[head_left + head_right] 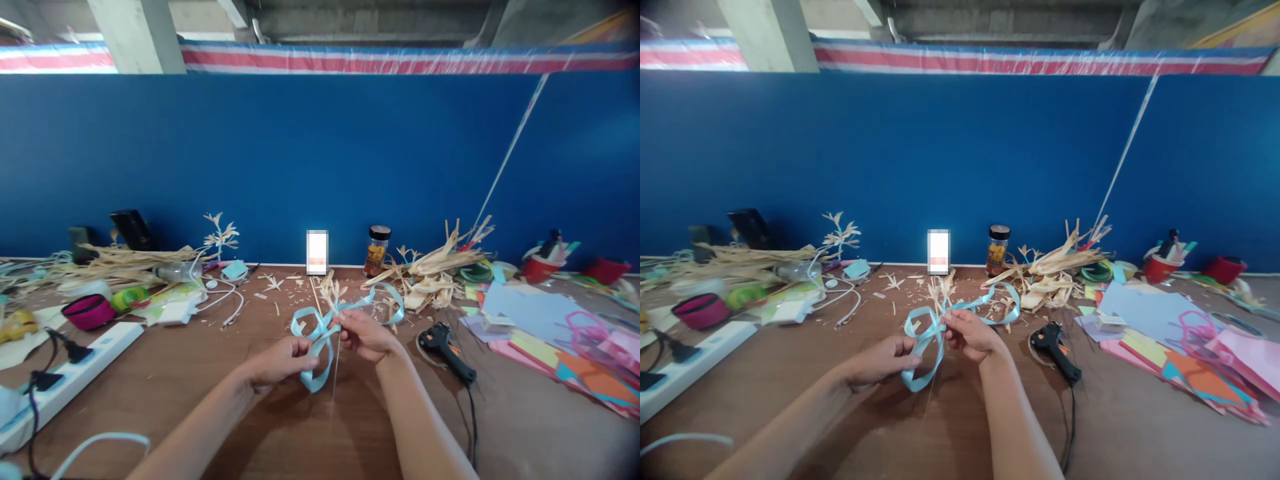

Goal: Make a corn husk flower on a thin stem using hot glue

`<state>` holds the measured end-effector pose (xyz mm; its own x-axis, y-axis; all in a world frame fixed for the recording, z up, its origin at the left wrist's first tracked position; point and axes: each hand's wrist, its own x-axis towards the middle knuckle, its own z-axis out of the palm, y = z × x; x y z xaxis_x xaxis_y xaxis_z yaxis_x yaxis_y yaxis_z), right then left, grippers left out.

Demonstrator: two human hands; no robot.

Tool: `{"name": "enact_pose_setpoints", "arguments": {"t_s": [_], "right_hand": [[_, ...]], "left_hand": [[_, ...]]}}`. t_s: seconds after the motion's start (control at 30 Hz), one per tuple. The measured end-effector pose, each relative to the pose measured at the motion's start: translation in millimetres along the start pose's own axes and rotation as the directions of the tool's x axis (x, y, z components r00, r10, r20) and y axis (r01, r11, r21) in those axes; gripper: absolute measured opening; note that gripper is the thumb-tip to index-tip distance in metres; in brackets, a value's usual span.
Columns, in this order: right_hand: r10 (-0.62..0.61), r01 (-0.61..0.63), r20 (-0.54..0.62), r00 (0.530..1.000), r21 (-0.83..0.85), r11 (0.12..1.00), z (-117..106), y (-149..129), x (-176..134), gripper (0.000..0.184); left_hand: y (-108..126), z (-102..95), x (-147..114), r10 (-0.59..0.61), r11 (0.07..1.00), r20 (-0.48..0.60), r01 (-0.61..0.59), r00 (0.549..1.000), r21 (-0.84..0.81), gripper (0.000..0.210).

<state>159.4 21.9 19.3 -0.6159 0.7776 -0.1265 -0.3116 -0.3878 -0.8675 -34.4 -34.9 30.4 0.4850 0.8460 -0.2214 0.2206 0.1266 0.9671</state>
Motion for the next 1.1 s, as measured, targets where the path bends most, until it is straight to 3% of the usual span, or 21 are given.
{"name": "enact_pose_setpoints", "arguments": {"t_s": [0.07,0.13,0.2,0.27,0.37,0.43,0.53,0.6,0.63,0.7,0.77,0.8,0.87,0.93,1.03,1.1], "right_hand": [[-0.038,0.04,-0.017,0.999,0.078,0.996,-5,-5,-3,0.023],[-0.052,0.055,-0.031,0.998,0.128,0.99,-8,-8,-5,0.023],[-0.055,0.059,-0.032,0.998,0.147,0.987,-10,-8,-5,0.023],[-0.051,0.055,-0.026,0.998,0.141,0.988,-11,-6,-4,0.023],[-0.043,0.046,-0.022,0.999,0.119,0.992,-10,-1,0,0.025],[-0.033,0.035,-0.017,0.999,0.106,0.994,-9,2,3,0.025],[-0.022,0.023,-0.012,1.0,0.09,0.996,-8,5,5,0.025],[-0.015,0.016,-0.012,1.0,0.076,0.997,-7,6,6,0.024],[-0.01,0.011,-0.013,1.0,0.062,0.998,-7,6,6,0.024],[-0.005,0.005,-0.008,1.0,0.026,1.0,-5,6,5,0.025],[-0.011,0.011,0.004,1.0,-0.001,1.0,-4,6,5,0.025],[-0.019,0.019,0.007,1.0,-0.004,1.0,-4,7,5,0.026],[-0.03,0.03,0.003,1.0,-0.006,1.0,-4,7,6,0.027],[-0.027,0.027,-0.011,1.0,-0.02,0.999,-4,8,7,0.028],[-0.018,0.016,-0.029,0.999,-0.044,0.999,-6,10,9,0.028],[-0.02,0.017,-0.04,0.999,-0.057,0.998,-6,11,10,0.027]], "left_hand": [[-3,-12.0,-7,-0.017,0.984,-0.037,0.024,0.999,0.178,0.016],[-5,-32.4,-11,-0.011,0.9,-0.27,0.127,0.963,0.417,0.011],[0,-58.4,-12,0.098,0.754,-0.519,0.277,0.849,0.595,0.008],[13,-84.1,-9,0.199,0.616,-0.641,0.414,0.742,0.671,0.012],[41,-110.1,-3,0.297,0.564,-0.725,0.498,0.622,0.658,0.023],[56,-114.7,1,0.345,0.522,-0.721,0.515,0.602,0.68,0.025],[66,-101.8,6,0.3,0.37,-0.664,0.558,0.685,0.743,0.035],[66,-81.3,10,0.344,0.341,-0.571,0.467,0.745,0.816,0.037],[65,-68.3,13,0.353,0.405,-0.515,0.369,0.781,0.837,0.036],[60,-39.1,20,0.33,0.673,-0.42,0.101,0.846,0.732,0.03],[52,-10.7,27,0.208,0.934,-0.436,-0.045,0.876,0.355,0.028],[48,1.1,30,0.147,0.982,-0.421,-0.081,0.895,0.17,0.03],[38,17.2,34,0.057,0.991,-0.476,-0.106,0.878,-0.077,0.041],[29,22.5,36,0.014,0.981,-0.475,-0.104,0.88,-0.165,0.05],[18,17.1,38,0.025,0.993,-0.345,-0.064,0.938,-0.101,0.042],[11,11.4,39,0.054,0.997,-0.306,-0.066,0.95,-0.028,0.037]]}}
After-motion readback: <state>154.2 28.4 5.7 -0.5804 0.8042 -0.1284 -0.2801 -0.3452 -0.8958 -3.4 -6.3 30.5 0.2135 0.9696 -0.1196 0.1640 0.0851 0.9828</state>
